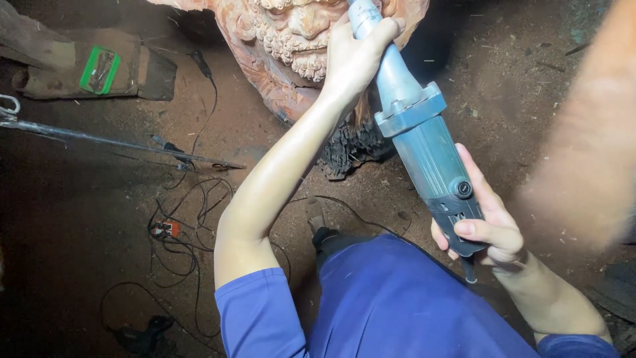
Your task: Carving intricate details into a large wooden sculpture using a power rotary tool
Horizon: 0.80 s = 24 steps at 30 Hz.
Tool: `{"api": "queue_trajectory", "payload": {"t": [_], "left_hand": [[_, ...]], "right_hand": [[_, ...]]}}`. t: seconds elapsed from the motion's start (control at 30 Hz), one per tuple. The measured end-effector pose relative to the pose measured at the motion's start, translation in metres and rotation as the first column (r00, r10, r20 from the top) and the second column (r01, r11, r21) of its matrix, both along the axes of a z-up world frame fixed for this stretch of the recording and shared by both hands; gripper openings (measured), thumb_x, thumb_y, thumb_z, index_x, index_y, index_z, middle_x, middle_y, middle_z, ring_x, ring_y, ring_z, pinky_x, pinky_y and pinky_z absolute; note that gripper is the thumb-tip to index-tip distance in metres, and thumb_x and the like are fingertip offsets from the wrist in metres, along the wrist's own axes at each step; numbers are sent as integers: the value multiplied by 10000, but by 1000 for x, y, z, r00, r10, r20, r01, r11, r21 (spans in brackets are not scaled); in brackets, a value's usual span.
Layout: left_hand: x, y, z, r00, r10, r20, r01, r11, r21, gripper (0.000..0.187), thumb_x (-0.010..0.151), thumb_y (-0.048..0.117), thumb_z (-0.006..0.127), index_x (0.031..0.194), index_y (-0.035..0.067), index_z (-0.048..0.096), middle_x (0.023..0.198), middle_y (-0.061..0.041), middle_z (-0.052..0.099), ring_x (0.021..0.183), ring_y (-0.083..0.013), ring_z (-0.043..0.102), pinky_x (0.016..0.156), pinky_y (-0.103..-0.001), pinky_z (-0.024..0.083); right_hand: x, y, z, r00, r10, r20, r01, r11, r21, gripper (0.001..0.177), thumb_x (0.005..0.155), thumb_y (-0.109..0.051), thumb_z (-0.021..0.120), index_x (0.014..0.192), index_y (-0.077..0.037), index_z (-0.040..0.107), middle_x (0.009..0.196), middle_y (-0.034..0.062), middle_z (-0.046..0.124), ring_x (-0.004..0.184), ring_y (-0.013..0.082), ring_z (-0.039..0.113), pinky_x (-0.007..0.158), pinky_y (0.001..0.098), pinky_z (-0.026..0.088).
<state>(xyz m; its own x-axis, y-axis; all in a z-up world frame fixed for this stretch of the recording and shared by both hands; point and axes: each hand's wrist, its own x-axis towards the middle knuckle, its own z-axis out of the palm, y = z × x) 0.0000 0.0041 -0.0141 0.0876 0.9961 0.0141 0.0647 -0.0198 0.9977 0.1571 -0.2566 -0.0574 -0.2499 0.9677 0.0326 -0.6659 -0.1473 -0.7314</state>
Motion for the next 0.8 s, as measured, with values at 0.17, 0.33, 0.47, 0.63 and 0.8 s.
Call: {"api": "queue_trajectory", "payload": {"t": [0.17,0.33,0.47,0.63,0.8], "left_hand": [[-11,-4,6,999,-44,3,44,999,-28,328,639,349,718,846,97,682,772,-32,710,712,-134,686,670,-312,562],[-24,-4,10,994,-107,-7,106,989,-99,265,632,298,702,793,106,614,709,-36,673,663,-137,649,630,-310,540],[-27,6,5,986,-145,-78,143,989,-35,220,598,312,695,679,143,580,683,11,626,670,-109,575,622,-307,479],[-33,13,-11,977,-192,-89,196,980,38,270,603,353,715,710,123,623,697,3,649,669,-103,582,607,-305,485],[-40,9,-12,978,-206,-25,205,979,-19,397,585,382,741,836,94,634,803,-30,630,738,-143,611,683,-315,507]], "right_hand": [[-15,-4,-8,1000,-19,8,19,1000,11,1079,866,-80,675,1679,-242,-16,1365,295,482,603,315,639,363,309,540],[-50,-12,-19,995,-96,-14,97,995,29,1071,866,-46,658,1681,-223,-14,1400,303,467,602,321,643,389,319,555],[-76,-14,-25,984,-177,-37,178,983,33,1052,876,-60,655,1681,-247,4,1298,322,493,592,321,621,339,312,496],[-98,-17,-32,972,-231,-36,231,973,4,1099,845,-59,692,1681,-254,6,1352,331,470,566,318,615,359,320,512],[-109,-21,-34,964,-266,-2,266,964,5,1095,843,-34,673,1683,-242,3,1294,342,493,590,318,623,377,315,514]]}}
